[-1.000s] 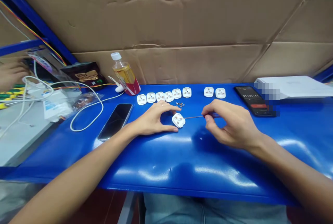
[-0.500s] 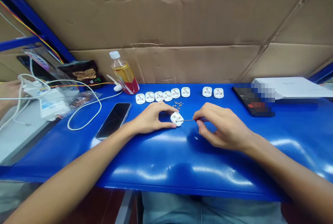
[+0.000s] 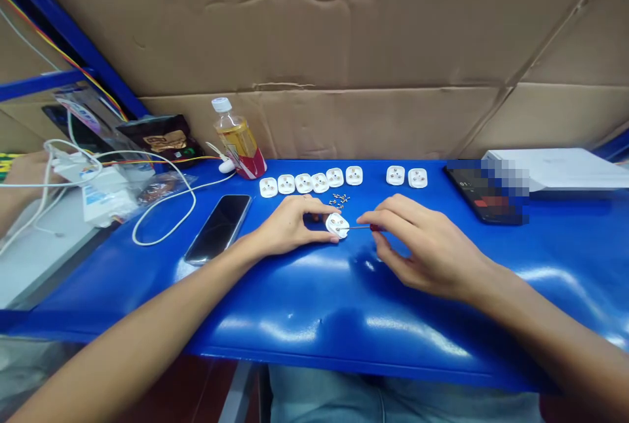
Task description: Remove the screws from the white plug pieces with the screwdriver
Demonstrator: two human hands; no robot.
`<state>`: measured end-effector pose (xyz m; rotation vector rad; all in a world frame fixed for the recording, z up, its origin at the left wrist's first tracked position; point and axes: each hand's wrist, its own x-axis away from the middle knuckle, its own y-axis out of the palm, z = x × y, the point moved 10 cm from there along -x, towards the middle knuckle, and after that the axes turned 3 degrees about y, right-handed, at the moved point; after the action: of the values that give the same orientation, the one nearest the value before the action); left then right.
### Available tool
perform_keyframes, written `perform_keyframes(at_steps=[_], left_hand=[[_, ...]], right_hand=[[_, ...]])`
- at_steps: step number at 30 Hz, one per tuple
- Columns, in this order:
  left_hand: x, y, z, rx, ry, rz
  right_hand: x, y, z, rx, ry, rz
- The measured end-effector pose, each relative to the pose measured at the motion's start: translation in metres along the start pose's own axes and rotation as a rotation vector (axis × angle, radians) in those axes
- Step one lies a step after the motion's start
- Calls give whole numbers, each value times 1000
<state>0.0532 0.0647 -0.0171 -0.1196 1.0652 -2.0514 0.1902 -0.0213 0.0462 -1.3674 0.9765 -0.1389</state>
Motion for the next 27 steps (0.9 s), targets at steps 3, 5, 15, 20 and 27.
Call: perform_keyframes(at_steps=[3, 5, 15, 20, 27], left_hand=[[0, 0, 1, -5, 10, -2], [0, 0, 1, -8, 4, -6], [2, -1, -1, -31, 5, 29], [1, 1, -2, -34, 3, 5], [1, 0, 0, -30, 17, 19]], right_hand=[[1, -2, 6, -28, 34, 9], [2, -2, 10, -30, 51, 27], [-1, -3, 1, -29, -22, 71], [2, 0, 12, 23, 58, 68], [-2, -7, 1, -42, -27, 78]])
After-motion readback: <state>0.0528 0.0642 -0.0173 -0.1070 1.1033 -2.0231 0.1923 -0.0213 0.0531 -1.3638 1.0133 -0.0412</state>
